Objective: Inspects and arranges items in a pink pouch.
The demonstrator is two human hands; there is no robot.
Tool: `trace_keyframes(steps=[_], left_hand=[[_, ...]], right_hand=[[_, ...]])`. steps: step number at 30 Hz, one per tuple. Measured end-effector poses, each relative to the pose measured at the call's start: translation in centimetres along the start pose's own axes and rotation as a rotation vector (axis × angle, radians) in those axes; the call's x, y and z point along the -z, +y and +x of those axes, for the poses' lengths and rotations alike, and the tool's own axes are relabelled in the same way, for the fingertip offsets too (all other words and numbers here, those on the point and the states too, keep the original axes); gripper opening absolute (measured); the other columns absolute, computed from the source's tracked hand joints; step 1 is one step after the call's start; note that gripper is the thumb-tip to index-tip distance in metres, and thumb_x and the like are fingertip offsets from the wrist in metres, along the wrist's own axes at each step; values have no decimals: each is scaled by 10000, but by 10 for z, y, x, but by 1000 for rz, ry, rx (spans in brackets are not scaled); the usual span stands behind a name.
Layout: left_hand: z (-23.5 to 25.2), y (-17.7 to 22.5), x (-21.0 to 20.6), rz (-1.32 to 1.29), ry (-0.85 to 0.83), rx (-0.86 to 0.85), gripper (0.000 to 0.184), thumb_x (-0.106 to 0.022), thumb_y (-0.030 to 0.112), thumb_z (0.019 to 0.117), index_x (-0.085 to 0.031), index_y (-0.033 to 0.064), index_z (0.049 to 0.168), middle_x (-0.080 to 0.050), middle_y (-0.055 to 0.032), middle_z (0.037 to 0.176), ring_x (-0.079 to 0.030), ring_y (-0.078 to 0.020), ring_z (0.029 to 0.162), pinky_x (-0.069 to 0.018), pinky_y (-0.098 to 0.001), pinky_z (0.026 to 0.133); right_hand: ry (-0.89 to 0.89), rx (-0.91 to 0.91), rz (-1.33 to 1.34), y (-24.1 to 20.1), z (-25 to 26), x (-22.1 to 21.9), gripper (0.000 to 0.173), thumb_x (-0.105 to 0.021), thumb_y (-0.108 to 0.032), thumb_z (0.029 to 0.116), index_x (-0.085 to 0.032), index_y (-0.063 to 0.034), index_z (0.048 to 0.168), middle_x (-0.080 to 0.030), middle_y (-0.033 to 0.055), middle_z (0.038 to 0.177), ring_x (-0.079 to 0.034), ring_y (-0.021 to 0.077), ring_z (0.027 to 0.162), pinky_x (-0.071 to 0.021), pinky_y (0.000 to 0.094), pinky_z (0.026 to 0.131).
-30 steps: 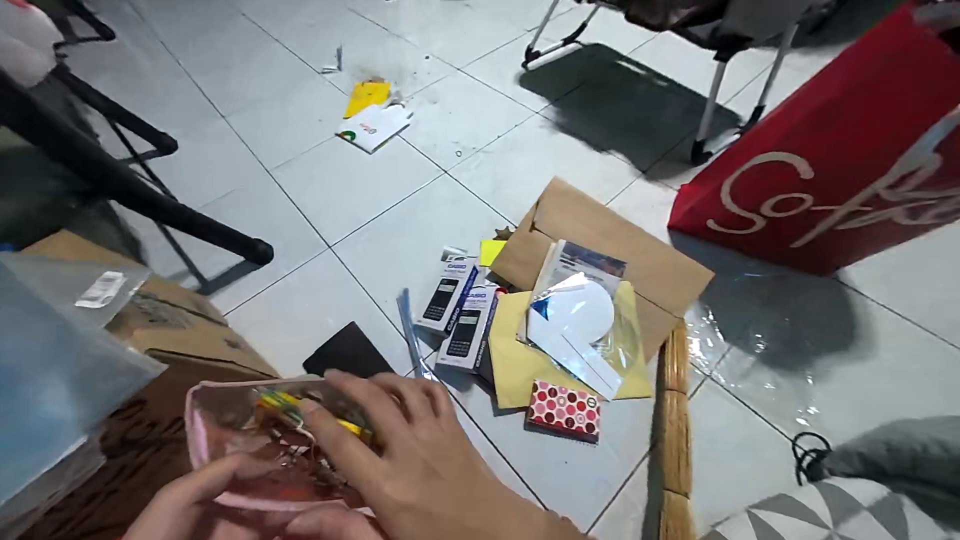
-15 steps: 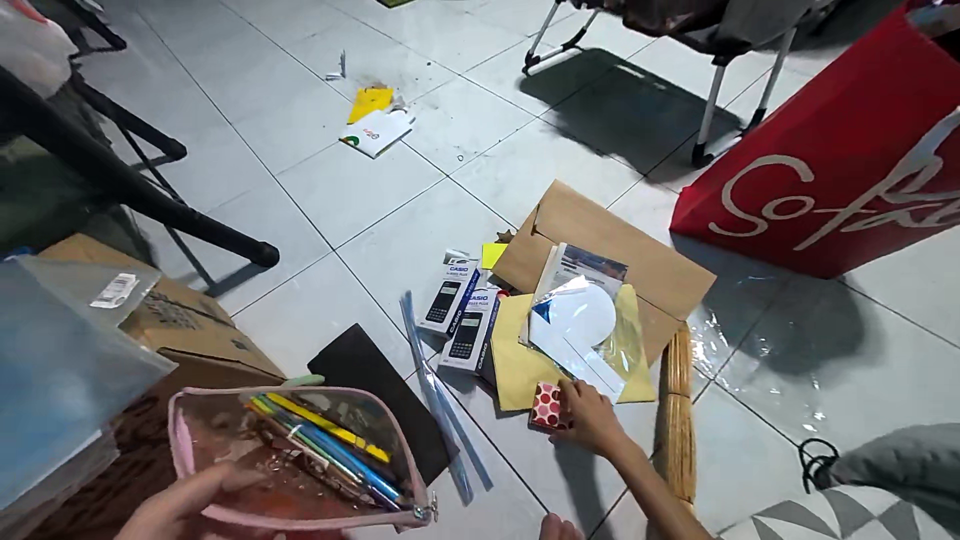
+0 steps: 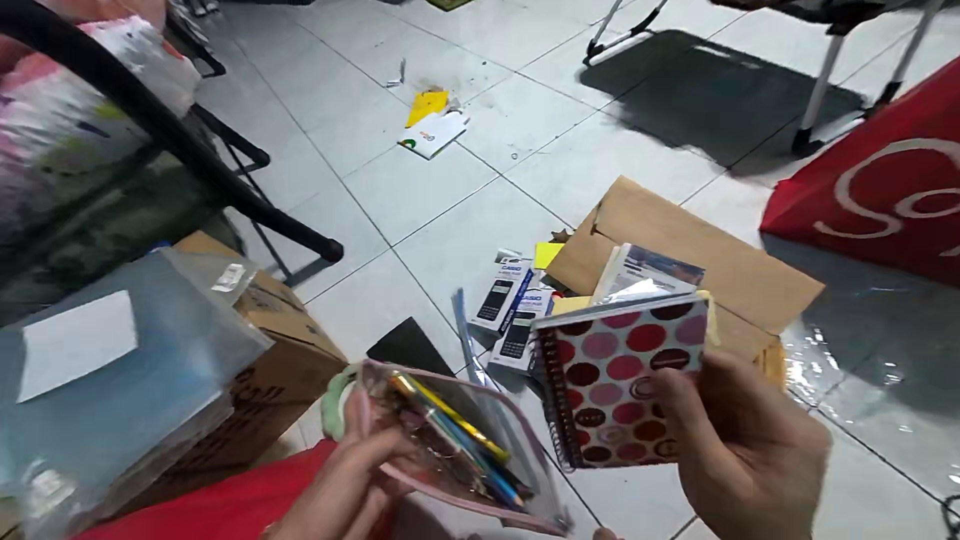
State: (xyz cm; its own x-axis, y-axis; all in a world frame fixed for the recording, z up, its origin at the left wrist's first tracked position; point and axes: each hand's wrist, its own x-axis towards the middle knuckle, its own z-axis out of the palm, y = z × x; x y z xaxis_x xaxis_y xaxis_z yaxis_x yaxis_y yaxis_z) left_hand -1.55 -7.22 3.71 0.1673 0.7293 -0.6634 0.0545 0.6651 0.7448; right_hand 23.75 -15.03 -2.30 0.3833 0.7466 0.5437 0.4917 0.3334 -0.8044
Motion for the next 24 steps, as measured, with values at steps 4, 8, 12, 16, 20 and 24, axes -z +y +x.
trace_keyframes(steps=[4,8,12,16,20,24], left_hand=[[0,-4,-11,20,-44,23,755,-420,-98,920,-63,121,1548,-591,-77,1074,-694,-115,828,-618,-288,710],[-1,-3,-13,36,-40,46,817,-425,-93,917,-4,155,1572,-572,-104,1157,-695,-137,853,-611,-288,693],[-2,-5,-13,37,-37,38,777,-410,-87,929,-15,153,1554,-578,-80,1108,-695,-116,831,-614,-286,700],[-6,-3,-13,-10,-31,55,613,-406,-101,922,-185,125,1447,-615,-51,992,-698,-112,783,-619,-285,687],[-2,-4,-13,-3,-28,62,611,-411,-97,929,-190,127,1453,-609,-65,1001,-694,-120,798,-615,-293,708],[2,-4,-8,28,-29,95,701,-425,-71,941,-96,143,1523,-591,-96,1072,-696,-147,835,-615,-308,706]], right_hand=[[-92,268,-172,-35,15,-34,209,-601,-215,1014,-701,-32,1031,-679,30,729,-596,32,602,-490,155,553],[-214,319,-316,-44,3,-66,193,-612,-198,974,-733,-48,962,-696,39,685,-643,126,542,-496,256,462],[-274,318,-374,-50,-6,-77,172,-607,-169,950,-701,-38,889,-626,44,612,-606,146,477,-464,270,410],[-307,330,-371,-54,-2,-81,146,-619,-160,924,-681,-43,862,-604,41,602,-591,146,467,-455,264,407],[-352,271,-421,-50,-7,-93,148,-618,-171,895,-656,-29,883,-581,44,579,-594,167,448,-465,290,395],[-463,142,-282,-34,-1,-88,204,-595,-188,961,-668,2,972,-619,69,610,-637,206,495,-530,355,455]])
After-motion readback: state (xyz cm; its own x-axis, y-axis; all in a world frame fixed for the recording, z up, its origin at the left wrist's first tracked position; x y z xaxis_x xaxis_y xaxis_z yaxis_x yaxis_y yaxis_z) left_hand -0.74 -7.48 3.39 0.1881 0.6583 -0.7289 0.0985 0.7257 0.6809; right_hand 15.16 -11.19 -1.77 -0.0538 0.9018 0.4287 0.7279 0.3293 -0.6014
